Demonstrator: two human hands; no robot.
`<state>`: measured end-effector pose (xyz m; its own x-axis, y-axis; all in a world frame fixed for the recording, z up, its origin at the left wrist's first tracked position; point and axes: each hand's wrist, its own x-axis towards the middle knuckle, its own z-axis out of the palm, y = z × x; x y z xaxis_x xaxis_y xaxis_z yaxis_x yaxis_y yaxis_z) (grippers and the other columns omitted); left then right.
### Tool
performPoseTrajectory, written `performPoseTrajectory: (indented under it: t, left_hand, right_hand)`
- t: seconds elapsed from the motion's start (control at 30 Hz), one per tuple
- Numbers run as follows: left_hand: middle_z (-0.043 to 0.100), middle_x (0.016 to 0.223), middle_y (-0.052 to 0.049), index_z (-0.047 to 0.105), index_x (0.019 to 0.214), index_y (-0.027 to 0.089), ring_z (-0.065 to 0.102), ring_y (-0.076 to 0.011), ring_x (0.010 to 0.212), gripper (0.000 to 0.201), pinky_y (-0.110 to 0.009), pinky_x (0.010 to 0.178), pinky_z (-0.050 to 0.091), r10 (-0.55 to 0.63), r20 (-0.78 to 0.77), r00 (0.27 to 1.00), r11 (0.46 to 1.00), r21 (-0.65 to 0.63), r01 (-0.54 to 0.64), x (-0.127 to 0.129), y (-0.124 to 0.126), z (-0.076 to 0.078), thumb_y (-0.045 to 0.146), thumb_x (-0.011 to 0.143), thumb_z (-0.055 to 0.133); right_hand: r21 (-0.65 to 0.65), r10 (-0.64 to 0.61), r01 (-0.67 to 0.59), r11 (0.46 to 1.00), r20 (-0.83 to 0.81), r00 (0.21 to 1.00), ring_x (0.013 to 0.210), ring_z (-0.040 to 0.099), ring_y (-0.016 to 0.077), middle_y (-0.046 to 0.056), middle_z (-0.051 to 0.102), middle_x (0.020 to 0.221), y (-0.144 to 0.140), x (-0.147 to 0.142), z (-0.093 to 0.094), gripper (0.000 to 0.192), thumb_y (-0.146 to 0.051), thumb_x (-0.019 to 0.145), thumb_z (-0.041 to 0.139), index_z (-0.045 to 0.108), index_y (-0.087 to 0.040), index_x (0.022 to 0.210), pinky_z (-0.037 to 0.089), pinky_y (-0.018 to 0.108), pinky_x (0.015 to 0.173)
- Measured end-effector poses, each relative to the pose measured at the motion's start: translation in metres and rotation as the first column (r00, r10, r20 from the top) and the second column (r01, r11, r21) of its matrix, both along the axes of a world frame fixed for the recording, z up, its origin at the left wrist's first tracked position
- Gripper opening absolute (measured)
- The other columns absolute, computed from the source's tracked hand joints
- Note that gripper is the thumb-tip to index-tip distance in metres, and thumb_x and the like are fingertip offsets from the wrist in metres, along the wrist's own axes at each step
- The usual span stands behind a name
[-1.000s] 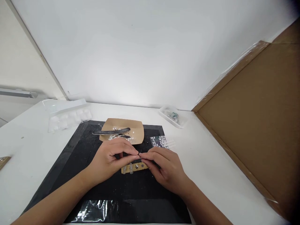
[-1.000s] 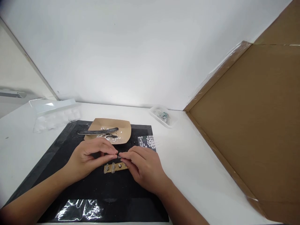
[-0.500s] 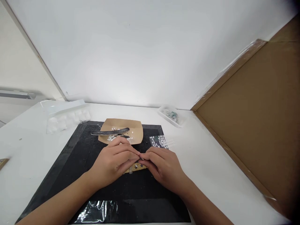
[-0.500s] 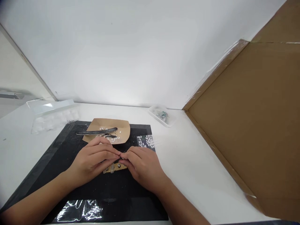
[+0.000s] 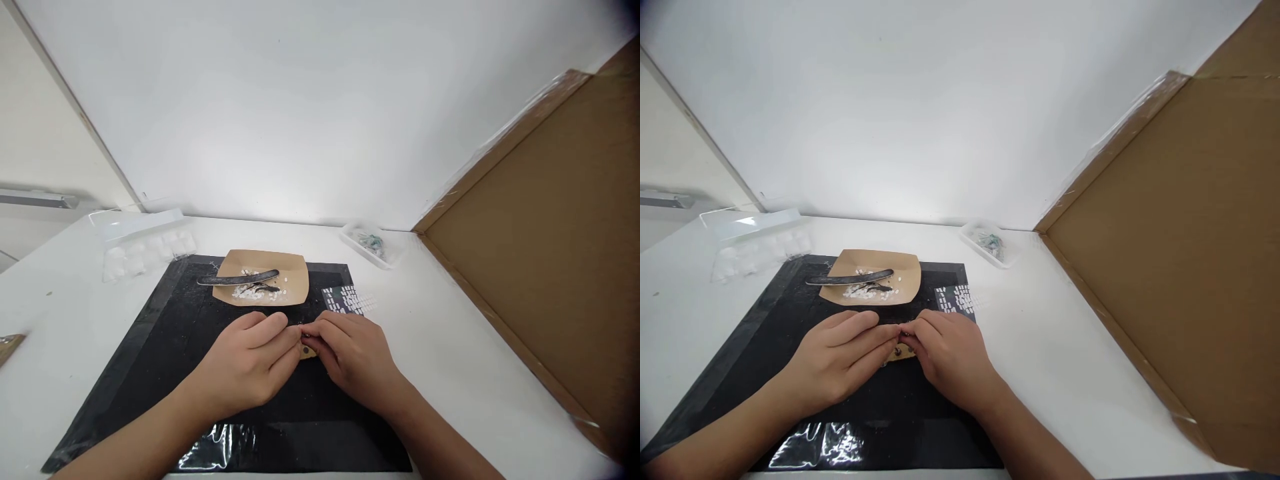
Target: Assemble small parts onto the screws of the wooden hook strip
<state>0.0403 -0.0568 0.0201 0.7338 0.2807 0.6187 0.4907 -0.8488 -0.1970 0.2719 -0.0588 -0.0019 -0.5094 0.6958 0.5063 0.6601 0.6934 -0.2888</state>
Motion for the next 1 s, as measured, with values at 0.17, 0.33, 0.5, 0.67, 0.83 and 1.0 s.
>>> performPoseTrajectory:
  t: [0.17, 0.33, 0.5, 0.67, 0.83, 1.0]
  left_hand:
    - [0.079, 0.098, -0.008, 0.070, 0.095, 0.015, 0.061, -0.0225, 0.088, 0.017, -0.037, 0.072, 0.049, 0.057, 0.032, 0.998, 0.994, -0.093, -0.053, 0.0015, -0.0008, -0.0039, 0.013, 0.106, 0.058]
    - [0.078, 0.099, -0.007, 0.070, 0.095, 0.015, 0.059, -0.0218, 0.090, 0.020, -0.036, 0.073, 0.047, 0.067, 0.028, 0.997, 0.994, -0.090, -0.065, 0.0031, -0.0024, -0.0009, 0.013, 0.108, 0.054]
    - [0.074, 0.090, -0.007, 0.068, 0.086, 0.013, 0.060, -0.0213, 0.083, 0.020, -0.036, 0.067, 0.043, 0.071, -0.043, 0.997, 0.997, -0.037, -0.073, 0.0041, -0.0050, 0.0005, 0.012, 0.104, 0.060]
    - [0.075, 0.093, -0.006, 0.071, 0.092, 0.013, 0.062, -0.0202, 0.078, 0.019, -0.035, 0.064, 0.043, 0.097, -0.043, 0.994, 0.991, -0.092, -0.100, 0.0039, -0.0037, -0.0032, 0.013, 0.106, 0.057]
    - [0.074, 0.092, -0.003, 0.071, 0.097, 0.017, 0.065, -0.0168, 0.076, 0.024, -0.032, 0.064, 0.046, 0.106, 0.013, 0.994, 0.972, -0.214, -0.101, -0.0004, 0.0007, -0.0067, 0.016, 0.109, 0.050]
    - [0.073, 0.088, -0.002, 0.071, 0.096, 0.019, 0.063, -0.0141, 0.070, 0.022, -0.028, 0.065, 0.046, 0.101, 0.016, 0.995, 0.974, -0.207, -0.096, -0.0022, 0.0001, -0.0054, 0.017, 0.108, 0.052]
  right_hand:
    - [-0.018, -0.046, 0.045, 0.999, -0.043, 0.998, 0.071, 0.066, 0.0146, 0.000, 0.073, 0.083, -0.0021, -0.0030, -0.0048, 0.016, -0.023, 0.108, 0.060, 0.074, -0.021, 0.102, 0.041, 0.028, 0.064]
    - [-0.033, -0.078, 0.076, 0.997, -0.064, 0.995, 0.071, 0.066, 0.0151, 0.000, 0.073, 0.083, -0.0038, -0.0056, -0.0063, 0.015, -0.022, 0.107, 0.060, 0.074, -0.021, 0.101, 0.040, 0.028, 0.065]
    - [0.007, -0.122, 0.122, 0.993, -0.013, 0.993, 0.070, 0.064, 0.0163, -0.002, 0.074, 0.081, -0.0045, -0.0083, -0.0060, 0.016, -0.021, 0.107, 0.061, 0.073, -0.024, 0.098, 0.035, 0.031, 0.066]
    - [0.055, -0.146, 0.146, 0.988, 0.006, 0.989, 0.070, 0.063, 0.0165, -0.002, 0.072, 0.079, -0.0049, -0.0099, -0.0095, 0.015, -0.021, 0.107, 0.061, 0.073, -0.023, 0.098, 0.031, 0.034, 0.067]
    - [0.098, -0.106, 0.105, 0.990, 0.010, 0.994, 0.072, 0.064, 0.0164, -0.001, 0.074, 0.081, -0.0027, -0.0090, -0.0084, 0.013, -0.021, 0.107, 0.063, 0.073, -0.022, 0.098, 0.032, 0.034, 0.068]
    - [0.163, -0.042, 0.035, 0.986, 0.036, 0.998, 0.077, 0.064, 0.0185, 0.000, 0.074, 0.081, 0.0014, -0.0068, -0.0041, 0.013, -0.023, 0.105, 0.068, 0.072, -0.020, 0.094, 0.036, 0.035, 0.072]
